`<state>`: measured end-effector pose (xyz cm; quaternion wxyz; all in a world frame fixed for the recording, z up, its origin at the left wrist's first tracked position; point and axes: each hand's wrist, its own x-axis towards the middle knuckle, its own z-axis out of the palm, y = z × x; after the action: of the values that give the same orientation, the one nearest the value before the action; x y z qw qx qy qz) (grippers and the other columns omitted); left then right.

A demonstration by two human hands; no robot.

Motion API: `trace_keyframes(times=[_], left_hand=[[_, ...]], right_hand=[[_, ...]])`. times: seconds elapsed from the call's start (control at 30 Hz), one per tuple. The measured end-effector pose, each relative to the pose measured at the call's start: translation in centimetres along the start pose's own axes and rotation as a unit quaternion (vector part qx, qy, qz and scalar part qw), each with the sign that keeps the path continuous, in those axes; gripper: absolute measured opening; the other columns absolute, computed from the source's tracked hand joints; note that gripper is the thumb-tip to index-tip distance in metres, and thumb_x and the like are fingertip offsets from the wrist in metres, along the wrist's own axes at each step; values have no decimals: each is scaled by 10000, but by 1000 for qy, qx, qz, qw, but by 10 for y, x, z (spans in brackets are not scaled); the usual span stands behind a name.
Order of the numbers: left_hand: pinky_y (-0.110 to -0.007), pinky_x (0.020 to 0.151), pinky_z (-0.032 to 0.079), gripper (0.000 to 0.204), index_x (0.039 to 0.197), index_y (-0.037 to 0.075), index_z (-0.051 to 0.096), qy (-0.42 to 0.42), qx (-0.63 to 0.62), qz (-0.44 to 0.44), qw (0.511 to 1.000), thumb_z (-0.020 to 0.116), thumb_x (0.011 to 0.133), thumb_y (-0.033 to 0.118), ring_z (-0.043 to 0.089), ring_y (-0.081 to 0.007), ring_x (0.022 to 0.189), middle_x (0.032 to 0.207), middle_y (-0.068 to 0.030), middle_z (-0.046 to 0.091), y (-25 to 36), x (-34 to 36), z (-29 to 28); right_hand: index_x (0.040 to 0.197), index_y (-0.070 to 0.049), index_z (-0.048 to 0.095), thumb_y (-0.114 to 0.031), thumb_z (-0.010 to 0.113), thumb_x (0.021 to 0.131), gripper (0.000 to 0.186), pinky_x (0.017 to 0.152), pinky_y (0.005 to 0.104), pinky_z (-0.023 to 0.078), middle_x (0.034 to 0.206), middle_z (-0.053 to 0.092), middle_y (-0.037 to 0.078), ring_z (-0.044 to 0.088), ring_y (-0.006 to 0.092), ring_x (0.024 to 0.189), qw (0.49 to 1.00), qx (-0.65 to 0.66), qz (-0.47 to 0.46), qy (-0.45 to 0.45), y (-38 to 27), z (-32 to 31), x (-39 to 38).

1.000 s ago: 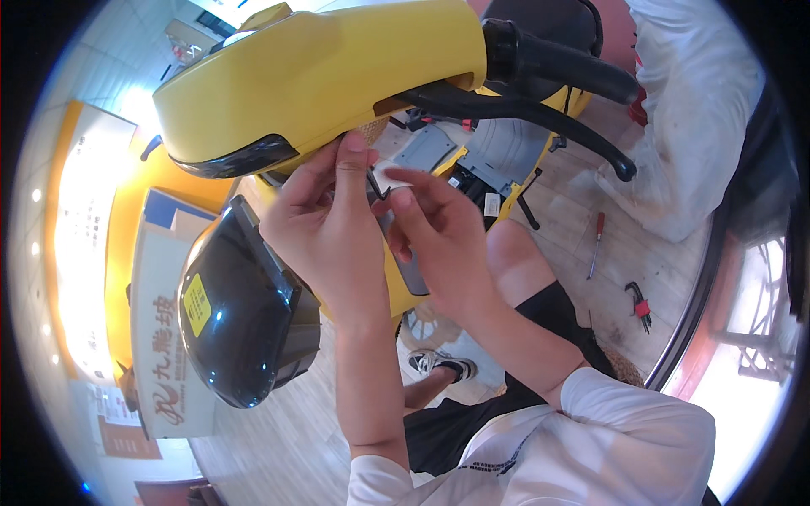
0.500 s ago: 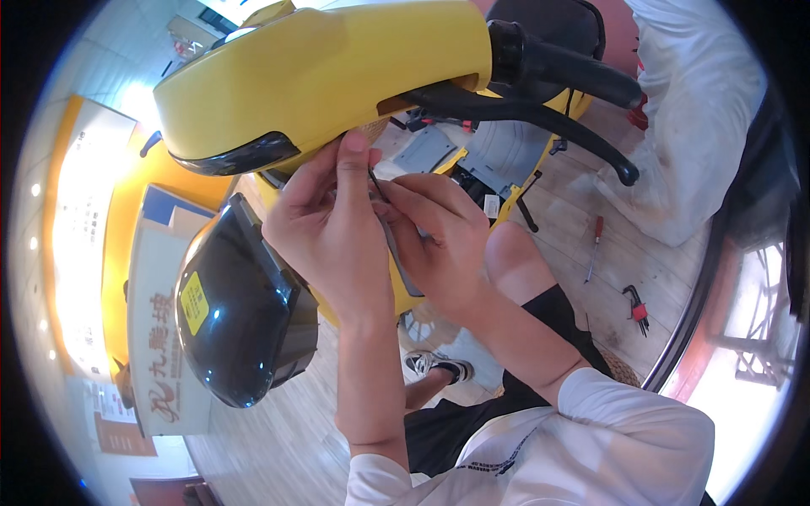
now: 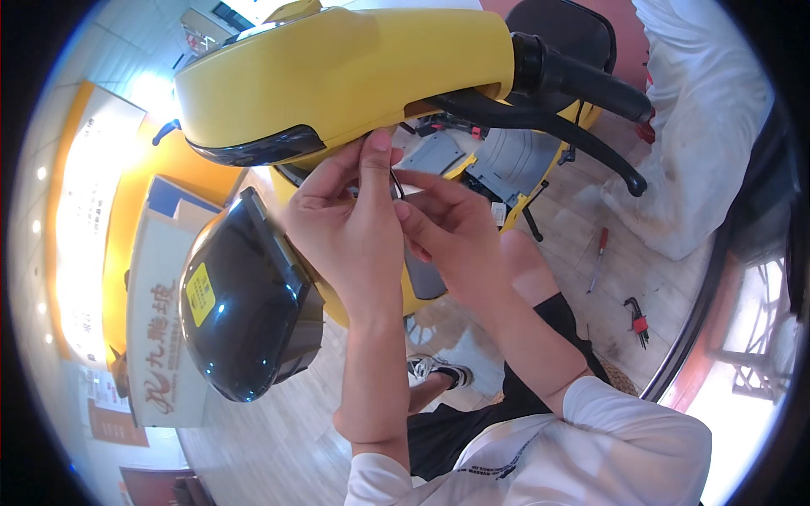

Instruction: Repair and disassemble parts of a yellow electric scooter using hand tools.

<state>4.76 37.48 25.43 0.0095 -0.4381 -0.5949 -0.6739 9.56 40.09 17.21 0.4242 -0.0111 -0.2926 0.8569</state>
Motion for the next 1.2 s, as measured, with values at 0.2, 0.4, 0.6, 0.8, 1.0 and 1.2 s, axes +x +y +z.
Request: trace_keyframes(times=[0.2, 0.4, 0.6, 0.8, 1.0, 1.2], left_hand=[[-180, 500, 428, 174, 896, -79, 709, -4, -13, 4, 1000, 722, 850, 88, 571, -62, 592, 724, -85, 683, 1, 0, 1], [-200, 588, 472, 191, 953, -84, 698, -34, -8, -64, 997, 702, 866, 85, 617, -89, 678, 775, -89, 691, 7, 1, -6], [-189, 534, 458, 190, 977, -85, 690, -80, -11, -70, 994, 683, 875, 75, 610, -82, 656, 778, -92, 692, 8, 3, -11], [-194, 508, 446, 145, 901, -93, 700, -36, -41, -62, 997, 690, 846, 41, 565, -58, 577, 733, -91, 689, 5, 3, -8], [-193, 546, 448, 110, 889, -94, 701, -14, -21, 12, 1000, 673, 831, -4, 604, -78, 624, 728, -94, 689, -3, 2, -1], [-188, 557, 447, 106, 885, -89, 705, -2, -49, 12, 999, 678, 823, -8, 606, -75, 641, 740, -91, 692, -5, 1, 2]], right_hand=[[1085, 13, 654, -32, 690, 844, 248, 595, 213, 486, 813, 701, 68, 616, 82, 647, 880, -364, -292, 90, -2, 4, -6], [995, 22, 680, -71, 611, 921, 138, 552, 191, 445, 741, 681, 53, 587, 95, 584, 915, -289, -252, 122, 3, 8, -7], [990, 3, 628, -180, 530, 989, 207, 470, 159, 343, 780, 636, 21, 457, 30, 548, 978, 194, 55, -43, -9, -19, 9], [1071, 7, 590, -172, 556, 975, 206, 503, 159, 390, 832, 648, 33, 510, 30, 594, 928, 314, 129, -152, 3, -13, 4], [1034, 16, 637, -72, 675, 874, 186, 662, 228, 505, 904, 687, 85, 646, 120, 723, 884, -344, -302, 101, 12, -9, -4], [930, 30, 658, -14, 663, 854, 88, 674, 248, 521, 836, 686, 99, 657, 147, 714, 892, -276, -329, 139, 8, 1, 11]])
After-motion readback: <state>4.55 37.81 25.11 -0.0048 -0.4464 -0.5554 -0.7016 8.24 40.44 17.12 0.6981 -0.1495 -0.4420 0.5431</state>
